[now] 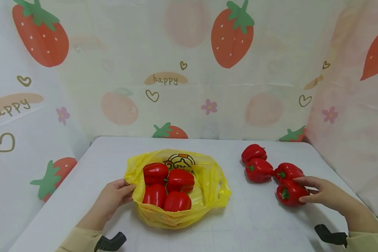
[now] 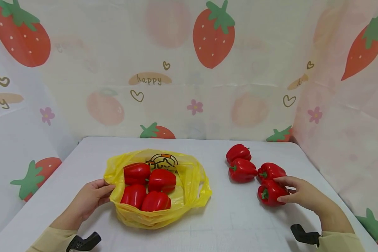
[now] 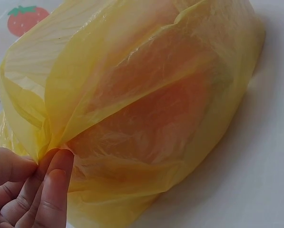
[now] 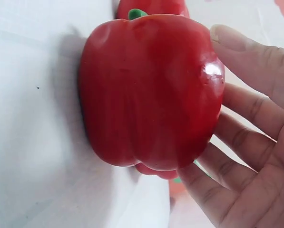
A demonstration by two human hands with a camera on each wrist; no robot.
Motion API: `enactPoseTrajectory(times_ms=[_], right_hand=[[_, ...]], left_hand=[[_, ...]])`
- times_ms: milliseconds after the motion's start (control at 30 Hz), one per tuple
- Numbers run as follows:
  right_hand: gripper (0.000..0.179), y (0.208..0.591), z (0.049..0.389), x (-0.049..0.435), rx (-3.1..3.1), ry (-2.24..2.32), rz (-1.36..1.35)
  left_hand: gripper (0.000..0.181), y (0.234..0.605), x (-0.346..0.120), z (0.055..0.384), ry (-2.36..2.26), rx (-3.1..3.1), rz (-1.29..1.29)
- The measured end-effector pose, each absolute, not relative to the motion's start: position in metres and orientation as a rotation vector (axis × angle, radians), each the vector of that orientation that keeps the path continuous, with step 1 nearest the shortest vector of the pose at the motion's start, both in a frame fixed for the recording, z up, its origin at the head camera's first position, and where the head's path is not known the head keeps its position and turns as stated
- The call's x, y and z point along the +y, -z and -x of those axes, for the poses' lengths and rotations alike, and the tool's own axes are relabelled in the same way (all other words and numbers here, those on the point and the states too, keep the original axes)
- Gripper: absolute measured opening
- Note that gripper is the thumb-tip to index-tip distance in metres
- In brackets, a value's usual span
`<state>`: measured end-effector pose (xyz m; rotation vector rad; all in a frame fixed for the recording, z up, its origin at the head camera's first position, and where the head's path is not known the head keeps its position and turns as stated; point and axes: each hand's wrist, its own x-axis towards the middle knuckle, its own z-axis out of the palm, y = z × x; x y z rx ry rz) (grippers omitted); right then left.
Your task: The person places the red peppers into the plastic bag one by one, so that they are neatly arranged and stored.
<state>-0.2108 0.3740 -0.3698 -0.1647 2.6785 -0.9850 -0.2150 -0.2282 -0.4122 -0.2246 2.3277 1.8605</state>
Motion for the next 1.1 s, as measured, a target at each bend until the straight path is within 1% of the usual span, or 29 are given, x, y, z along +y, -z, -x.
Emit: enactPoseTrajectory(times_ms=[200,433,600,867,1100], right_hand=[[0.082,0.376,0.212,0.372,2.729,0.927,0.163],[0.091,0.388,0.212,0.373,2.701,0.895,0.079],[0.095,0.393,0.209,0.372,2.688,0.928,0.075],[0.093,0.396,0.209,0.371,2.736,0.922,0.089],[0.090,0.396,0.208,0.369,2.755,0.930,0.100]], left_hand=[[0.047,0.414,-0.230,0.216,-1.895,2.298,0.214],[0.046,0.415,-0.230,0.216,-1.894,2.305,0.203],[0.046,0.416,-0.230,0.217,-1.891,2.310,0.204],[0.050,0.416,-0.230,0.218,-1.875,2.318,0.212],[0.048,0.414,-0.229,0.216,-1.871,2.328,0.220]])
